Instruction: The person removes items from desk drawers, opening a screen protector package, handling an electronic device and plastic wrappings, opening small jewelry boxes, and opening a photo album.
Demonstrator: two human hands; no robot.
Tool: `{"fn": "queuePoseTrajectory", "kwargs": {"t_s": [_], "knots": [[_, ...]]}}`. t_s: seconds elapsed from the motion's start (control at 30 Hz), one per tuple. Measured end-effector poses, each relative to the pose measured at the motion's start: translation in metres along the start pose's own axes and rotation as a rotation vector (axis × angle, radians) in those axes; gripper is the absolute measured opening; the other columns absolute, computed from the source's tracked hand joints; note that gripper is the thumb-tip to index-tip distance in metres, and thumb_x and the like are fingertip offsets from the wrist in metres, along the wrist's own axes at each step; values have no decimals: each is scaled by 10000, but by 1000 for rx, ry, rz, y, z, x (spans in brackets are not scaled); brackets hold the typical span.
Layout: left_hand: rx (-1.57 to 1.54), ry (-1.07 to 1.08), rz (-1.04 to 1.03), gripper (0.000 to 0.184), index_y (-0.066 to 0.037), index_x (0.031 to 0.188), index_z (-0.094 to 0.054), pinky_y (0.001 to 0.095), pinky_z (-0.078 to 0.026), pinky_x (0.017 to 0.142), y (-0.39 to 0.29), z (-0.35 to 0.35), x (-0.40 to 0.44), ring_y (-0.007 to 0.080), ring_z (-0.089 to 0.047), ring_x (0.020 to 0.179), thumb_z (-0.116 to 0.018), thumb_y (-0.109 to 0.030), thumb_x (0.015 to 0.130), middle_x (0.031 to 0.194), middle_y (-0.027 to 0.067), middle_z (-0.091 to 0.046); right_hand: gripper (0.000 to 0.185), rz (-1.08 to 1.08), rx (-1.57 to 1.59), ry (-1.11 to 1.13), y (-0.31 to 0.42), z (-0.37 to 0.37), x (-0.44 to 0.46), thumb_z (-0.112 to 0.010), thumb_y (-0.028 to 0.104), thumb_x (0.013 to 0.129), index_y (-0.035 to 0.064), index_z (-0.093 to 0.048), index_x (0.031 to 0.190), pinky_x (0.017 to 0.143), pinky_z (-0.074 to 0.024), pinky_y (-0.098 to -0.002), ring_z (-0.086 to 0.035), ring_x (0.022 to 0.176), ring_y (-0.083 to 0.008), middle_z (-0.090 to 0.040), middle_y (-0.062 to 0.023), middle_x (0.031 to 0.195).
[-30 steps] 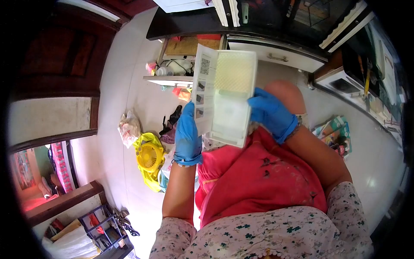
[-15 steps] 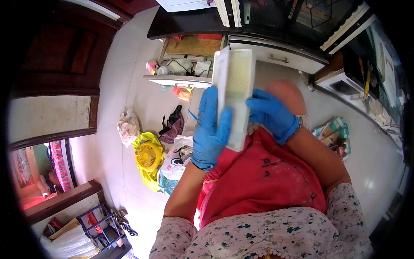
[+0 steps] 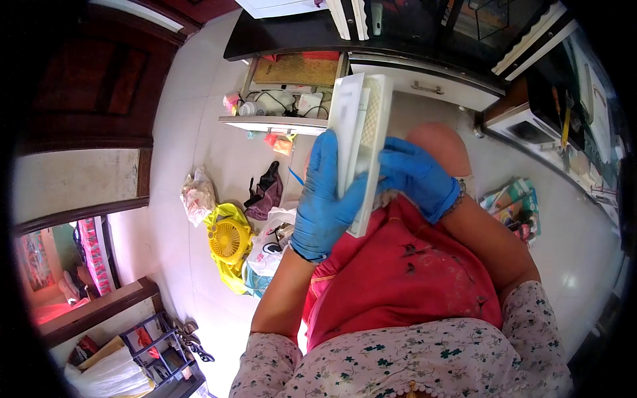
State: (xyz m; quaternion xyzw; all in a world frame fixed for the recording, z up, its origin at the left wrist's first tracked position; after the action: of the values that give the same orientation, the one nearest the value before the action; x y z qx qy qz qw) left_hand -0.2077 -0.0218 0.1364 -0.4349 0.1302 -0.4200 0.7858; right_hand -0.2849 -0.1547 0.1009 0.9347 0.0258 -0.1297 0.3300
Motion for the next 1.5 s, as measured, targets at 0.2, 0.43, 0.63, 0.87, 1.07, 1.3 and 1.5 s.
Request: {"fn": "queuePoseTrajectory", "kwargs": {"t_s": [0.2,0.43,0.63,0.87,1.07,1.3,1.5], "knots": [[87,4,-68,699,63,1362,-207,390,-285,1029,0,-2,-1,391,-321,1253,-596,-169,830,1354,277,-299,343,-3,25,-12,0,0,-1,-540,184,877,10,-492,1168,780,-511,-343,-608,888,-212,-592,-103,1035],[176,-24,-74,692,99,1343,-208,418,-266,1039,-2,-6,-3,415,-308,1253,-586,-165,827,1355,292,-288,361,15,-85,-30,0,1,-1,-562,179,864,8,-485,1172,788,-503,-325,-595,909,-193,-589,-93,1038],[295,-23,-94,653,84,1337,-250,438,-277,1029,-2,-7,-1,442,-305,1240,-579,-134,816,1340,301,-302,455,141,-265,-45,0,1,-1,-592,173,833,-8,-450,1226,840,-468,-286,-552,997,-161,-570,-77,1106],[220,-63,-124,588,50,1335,-297,421,-311,1012,3,0,1,415,-350,1229,-559,-94,829,1332,266,-351,489,82,-182,-22,-6,11,1,-600,185,813,5,-442,1239,813,-483,-294,-560,984,-167,-569,-88,1116],[134,-32,-96,520,22,1338,-316,369,-319,1018,6,6,2,350,-366,1251,-518,-64,866,1344,225,-373,415,115,-205,-54,-13,21,6,-575,165,814,8,-473,1184,786,-496,-293,-577,919,-152,-584,-81,1047],[118,-25,-101,508,22,1334,-326,367,-316,1018,9,8,1,347,-372,1250,-514,-66,870,1335,224,-386,411,135,-234,-120,-15,22,8,-584,152,805,9,-484,1177,793,-486,-279,-572,934,-147,-586,-73,1047],[97,4,-24,586,20,1341,-314,355,-289,1032,3,3,4,329,-350,1264,-585,-112,838,1348,225,-363,462,112,-192,-91,-11,15,6,-604,164,801,-1,-465,1209,855,-453,-284,-547,991,-155,-574,-76,1097]]}}
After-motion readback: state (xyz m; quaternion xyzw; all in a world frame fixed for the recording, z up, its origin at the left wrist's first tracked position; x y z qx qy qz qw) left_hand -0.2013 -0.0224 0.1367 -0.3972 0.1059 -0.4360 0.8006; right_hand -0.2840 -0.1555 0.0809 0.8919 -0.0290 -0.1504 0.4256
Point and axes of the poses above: each hand's wrist, its own x-axis towards the middle knuckle, its own z-axis out of the back of the hand, y = z × x, the point moved 4 cm from there along x, towards the middle knuckle
